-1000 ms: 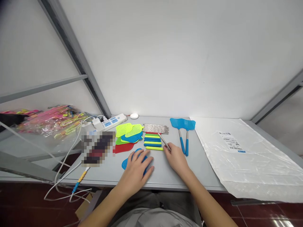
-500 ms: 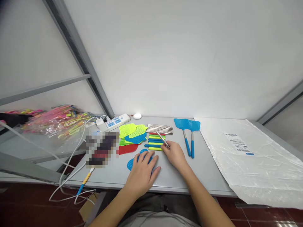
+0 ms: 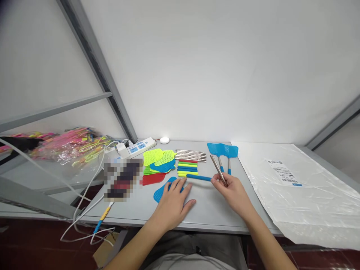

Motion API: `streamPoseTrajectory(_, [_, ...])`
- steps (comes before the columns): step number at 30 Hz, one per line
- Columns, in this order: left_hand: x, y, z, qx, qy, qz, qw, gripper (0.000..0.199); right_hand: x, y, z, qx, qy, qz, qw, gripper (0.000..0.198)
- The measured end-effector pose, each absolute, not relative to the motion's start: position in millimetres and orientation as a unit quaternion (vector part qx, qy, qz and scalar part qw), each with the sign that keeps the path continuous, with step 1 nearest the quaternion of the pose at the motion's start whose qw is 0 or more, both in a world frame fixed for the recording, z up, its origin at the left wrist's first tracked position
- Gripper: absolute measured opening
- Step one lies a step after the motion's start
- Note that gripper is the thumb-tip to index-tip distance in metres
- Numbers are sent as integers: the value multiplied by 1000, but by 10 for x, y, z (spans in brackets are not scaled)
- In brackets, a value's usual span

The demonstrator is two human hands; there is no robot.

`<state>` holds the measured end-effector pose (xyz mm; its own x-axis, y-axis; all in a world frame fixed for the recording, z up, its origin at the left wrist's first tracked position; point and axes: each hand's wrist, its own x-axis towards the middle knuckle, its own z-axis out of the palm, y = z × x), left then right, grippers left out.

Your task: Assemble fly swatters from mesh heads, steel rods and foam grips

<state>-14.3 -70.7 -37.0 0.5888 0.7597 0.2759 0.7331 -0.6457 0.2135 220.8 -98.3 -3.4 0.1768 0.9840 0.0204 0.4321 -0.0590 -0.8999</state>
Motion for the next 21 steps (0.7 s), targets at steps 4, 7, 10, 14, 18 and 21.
streamPoseTrajectory(4, [-139, -709, -391, 892, 414, 183, 20, 45, 2361, -1241, -228, -639, -532, 399, 386, 32])
streamPoseTrajectory(7, [-151, -735, -395, 893, 404, 198, 0, 41, 2398, -1314, -360, -636, -517, 427, 382, 32])
streamPoseTrajectory(10, [-164, -753, -384, 897, 386, 215, -14, 39, 2372, -1275, -384, -626, -517, 442, 380, 31])
streamPoseTrajectory(14, [-160, -747, -362, 909, 352, 224, -14, 35, 2259, -1187, -333, -601, -534, 447, 391, 29])
streamPoseTrajectory(18, [-141, -739, -376, 913, 332, 234, -31, 31, 2135, -1168, -334, -572, -552, 464, 392, 29])
streamPoseTrajectory(21, [-132, -741, -411, 918, 317, 236, -45, 25, 2085, -1171, -351, -550, -563, 473, 396, 30])
